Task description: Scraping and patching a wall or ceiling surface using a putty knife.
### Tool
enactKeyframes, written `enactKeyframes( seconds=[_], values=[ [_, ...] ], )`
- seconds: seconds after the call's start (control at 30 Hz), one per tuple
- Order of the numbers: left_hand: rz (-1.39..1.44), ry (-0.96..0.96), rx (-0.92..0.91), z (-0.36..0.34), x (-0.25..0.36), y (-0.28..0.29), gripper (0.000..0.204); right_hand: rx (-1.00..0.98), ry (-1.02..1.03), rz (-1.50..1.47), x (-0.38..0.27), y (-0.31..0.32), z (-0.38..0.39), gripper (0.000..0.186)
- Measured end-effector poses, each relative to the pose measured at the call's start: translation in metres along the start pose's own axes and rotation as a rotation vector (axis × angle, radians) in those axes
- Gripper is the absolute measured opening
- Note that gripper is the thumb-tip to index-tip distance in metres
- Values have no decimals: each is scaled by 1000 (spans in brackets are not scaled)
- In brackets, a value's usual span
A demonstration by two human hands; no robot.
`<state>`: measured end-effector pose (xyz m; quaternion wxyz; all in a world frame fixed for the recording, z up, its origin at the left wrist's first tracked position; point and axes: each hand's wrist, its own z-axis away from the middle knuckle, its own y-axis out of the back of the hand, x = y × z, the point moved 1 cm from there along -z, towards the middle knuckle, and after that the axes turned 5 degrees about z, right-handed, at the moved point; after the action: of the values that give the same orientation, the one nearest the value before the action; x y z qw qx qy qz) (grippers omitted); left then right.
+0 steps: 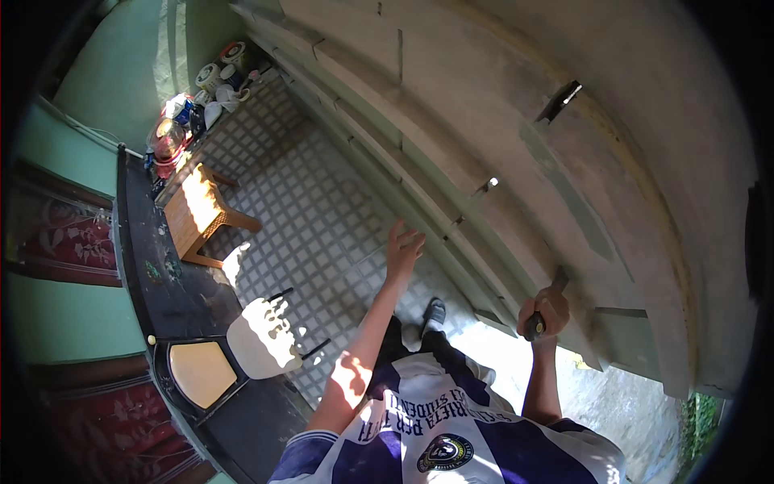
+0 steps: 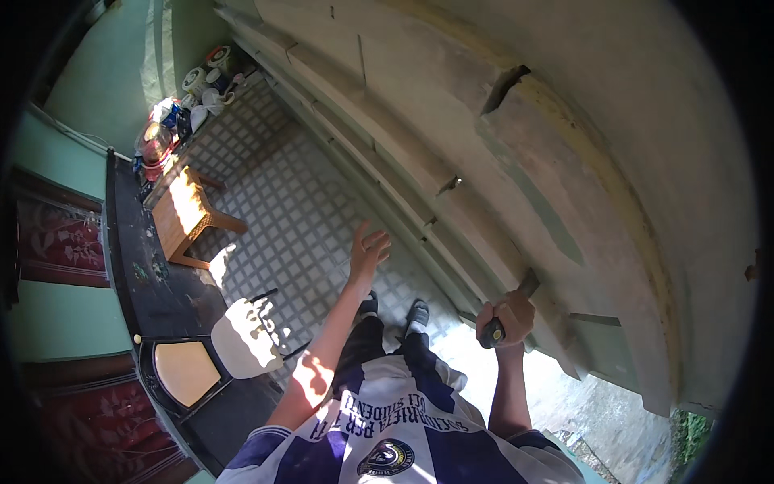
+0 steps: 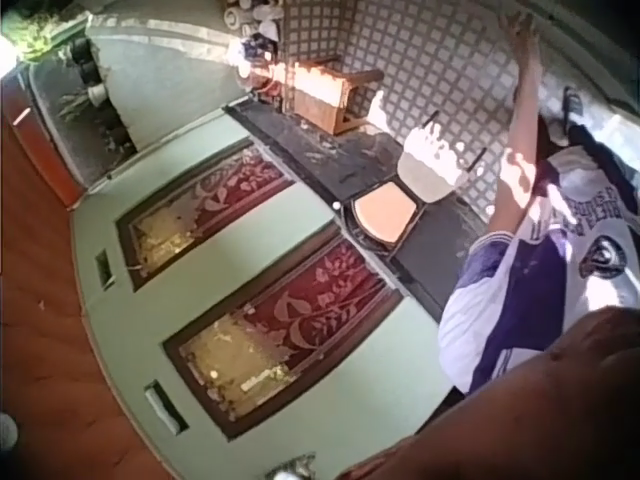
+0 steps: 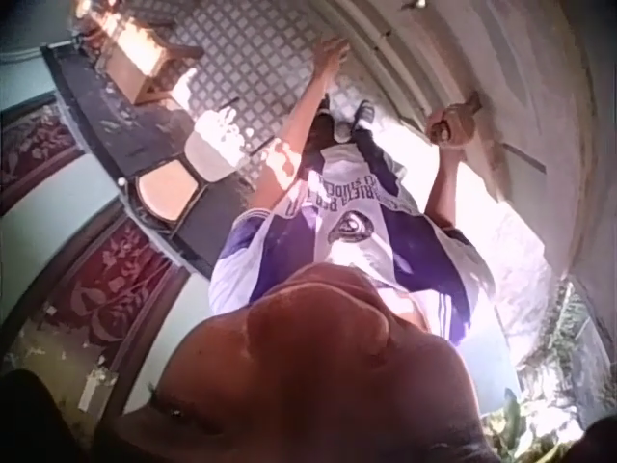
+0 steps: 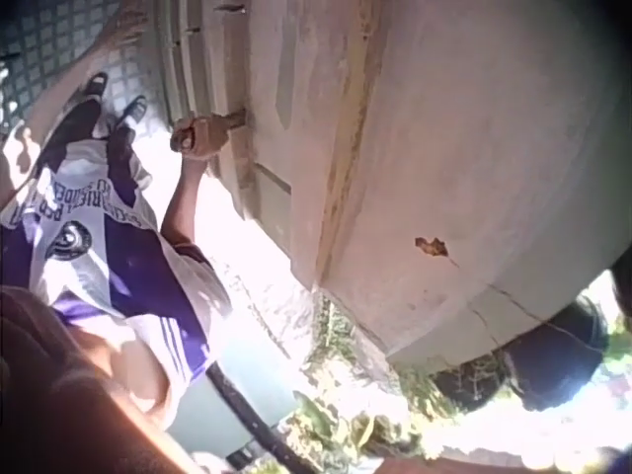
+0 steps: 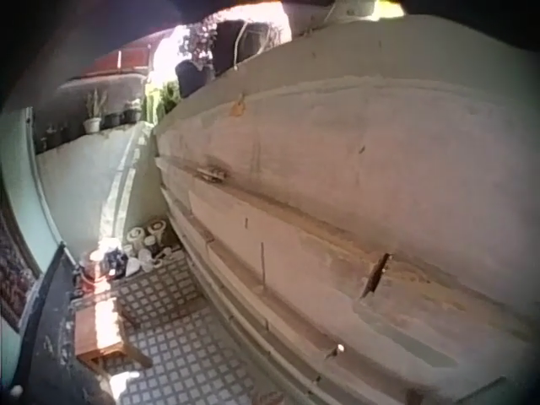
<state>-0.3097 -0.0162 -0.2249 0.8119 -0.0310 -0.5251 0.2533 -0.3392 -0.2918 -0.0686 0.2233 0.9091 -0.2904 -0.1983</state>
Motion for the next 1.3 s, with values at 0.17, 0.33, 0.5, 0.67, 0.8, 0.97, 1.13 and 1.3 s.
enactKeyframes(
  seconds=[0.17, 0.33, 0.5, 0.67, 0.8, 0.97, 1.13, 1.3],
  values=[
    [159, -109, 114, 53, -3, 56, 69, -92, 140, 176, -11, -30, 2, 34],
    [186, -290, 216, 99, -16, 141, 60, -47, 117, 224, -31, -58, -31, 32],
    [154, -435, 322, 118, 5, 236, 58, 16, 8, 382, -34, -83, -37, 26],
    [43, -577, 269, 106, 41, 257, 63, 209, -234, 564, -54, -113, -42, 31],
    [179, -601, 305, 53, 80, 233, 67, 168, -257, 713, -78, -122, -59, 34],
    [340, -633, 355, 31, 101, 190, 72, 75, -437, 741, -76, -125, -71, 40],
    [277, -721, 42, -8, 150, 129, 89, 48, -399, 916, -79, -128, -74, 34],
    [121, -757, -353, -43, 173, 81, 94, -98, -937, 907, -92, -147, -93, 36]
  ],
)
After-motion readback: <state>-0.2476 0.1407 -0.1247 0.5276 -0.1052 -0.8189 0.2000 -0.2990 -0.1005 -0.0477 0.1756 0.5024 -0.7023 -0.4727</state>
